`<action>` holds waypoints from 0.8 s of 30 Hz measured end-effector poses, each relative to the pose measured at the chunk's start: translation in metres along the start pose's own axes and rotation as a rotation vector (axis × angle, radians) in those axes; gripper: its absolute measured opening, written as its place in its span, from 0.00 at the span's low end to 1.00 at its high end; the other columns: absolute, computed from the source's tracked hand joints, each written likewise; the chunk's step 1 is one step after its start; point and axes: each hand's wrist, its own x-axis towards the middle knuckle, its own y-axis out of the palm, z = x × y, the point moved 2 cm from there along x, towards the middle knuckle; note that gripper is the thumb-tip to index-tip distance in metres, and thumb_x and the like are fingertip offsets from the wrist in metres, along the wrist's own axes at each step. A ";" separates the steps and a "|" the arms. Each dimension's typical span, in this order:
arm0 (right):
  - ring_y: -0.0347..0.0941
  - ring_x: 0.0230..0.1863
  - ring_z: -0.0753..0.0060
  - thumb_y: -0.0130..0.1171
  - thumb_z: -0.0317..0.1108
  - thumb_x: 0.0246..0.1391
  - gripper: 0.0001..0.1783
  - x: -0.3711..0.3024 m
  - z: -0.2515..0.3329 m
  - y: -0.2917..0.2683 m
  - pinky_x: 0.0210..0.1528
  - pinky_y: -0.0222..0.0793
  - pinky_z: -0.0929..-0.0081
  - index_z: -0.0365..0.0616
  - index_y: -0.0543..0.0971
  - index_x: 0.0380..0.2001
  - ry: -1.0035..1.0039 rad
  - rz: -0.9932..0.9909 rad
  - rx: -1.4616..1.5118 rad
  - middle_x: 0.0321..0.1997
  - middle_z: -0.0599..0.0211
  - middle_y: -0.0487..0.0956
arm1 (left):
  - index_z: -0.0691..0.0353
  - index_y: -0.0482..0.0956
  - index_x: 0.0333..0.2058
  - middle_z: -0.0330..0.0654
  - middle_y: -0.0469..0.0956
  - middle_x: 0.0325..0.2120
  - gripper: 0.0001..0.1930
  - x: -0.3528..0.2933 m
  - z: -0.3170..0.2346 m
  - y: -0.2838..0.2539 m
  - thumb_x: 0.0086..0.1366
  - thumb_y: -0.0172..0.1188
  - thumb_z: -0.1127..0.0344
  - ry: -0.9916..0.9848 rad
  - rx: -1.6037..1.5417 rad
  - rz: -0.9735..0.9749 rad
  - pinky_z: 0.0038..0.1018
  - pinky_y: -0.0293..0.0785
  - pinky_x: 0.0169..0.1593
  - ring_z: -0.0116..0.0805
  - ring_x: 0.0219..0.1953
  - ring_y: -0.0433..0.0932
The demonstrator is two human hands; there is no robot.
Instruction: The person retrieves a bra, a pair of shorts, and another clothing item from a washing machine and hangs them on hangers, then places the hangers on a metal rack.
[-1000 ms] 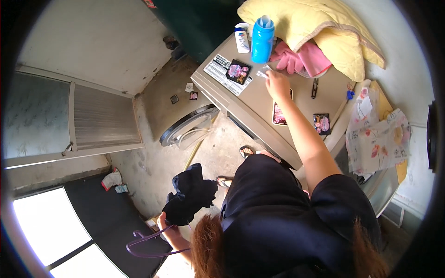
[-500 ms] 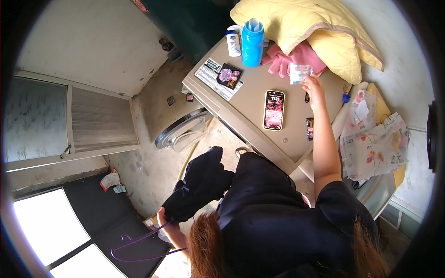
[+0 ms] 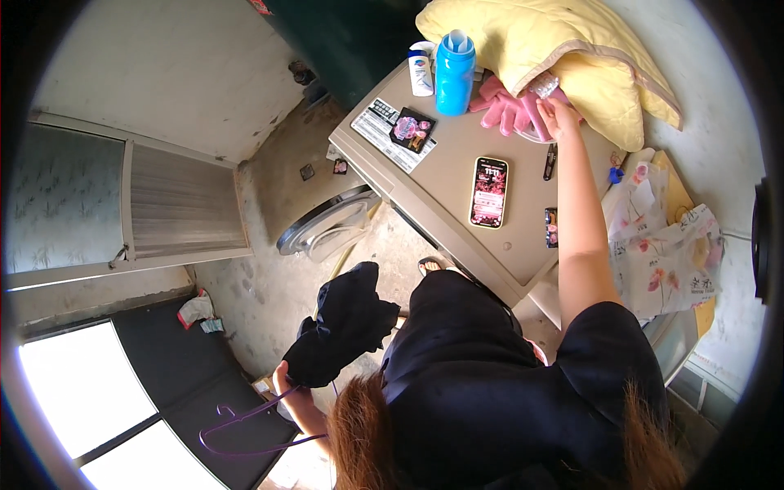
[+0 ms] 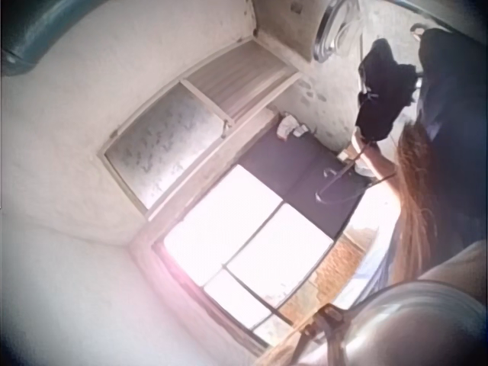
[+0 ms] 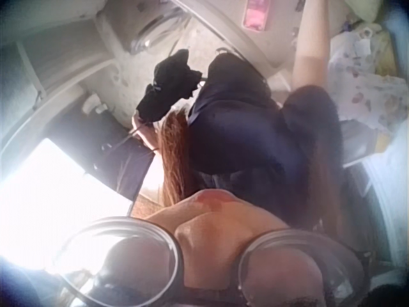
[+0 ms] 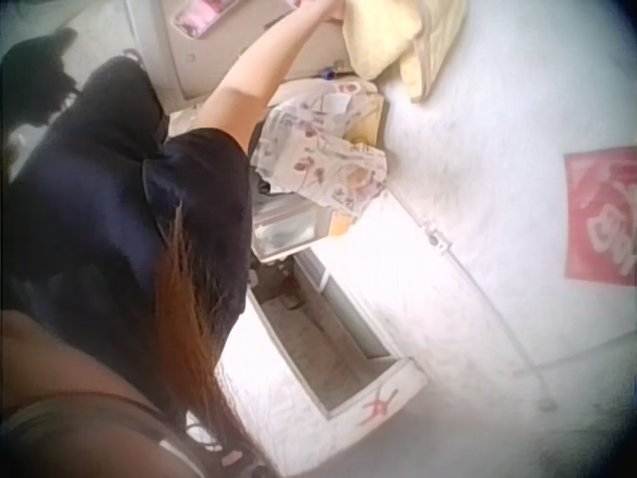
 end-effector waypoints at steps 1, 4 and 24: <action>0.73 0.34 0.63 0.51 0.20 0.49 0.09 -0.009 0.000 0.004 0.41 0.76 0.72 0.32 0.67 0.35 0.000 -0.027 0.020 0.35 0.56 0.71 | 0.66 0.75 0.39 0.46 0.77 0.38 0.22 -0.002 0.000 -0.001 0.53 0.58 0.52 -0.002 0.000 -0.003 0.31 0.72 0.47 0.39 0.41 0.76; 0.73 0.37 0.60 0.50 0.19 0.49 0.13 0.003 -0.016 -0.017 0.45 0.76 0.69 0.26 0.65 0.40 -0.092 0.089 -0.123 0.37 0.52 0.70 | 0.66 0.75 0.39 0.46 0.77 0.38 0.23 -0.008 -0.001 -0.006 0.53 0.58 0.52 -0.009 -0.013 -0.011 0.31 0.72 0.47 0.39 0.42 0.76; 0.67 0.48 0.48 0.64 0.46 0.37 0.38 -0.486 -0.248 0.096 0.49 0.65 0.61 0.43 0.66 0.52 -0.523 1.690 -1.302 0.47 0.50 0.70 | 0.69 0.72 0.38 0.45 0.76 0.30 0.15 -0.020 -0.048 -0.042 0.62 0.49 0.60 0.142 -0.391 0.488 0.19 0.45 0.09 0.25 0.06 0.55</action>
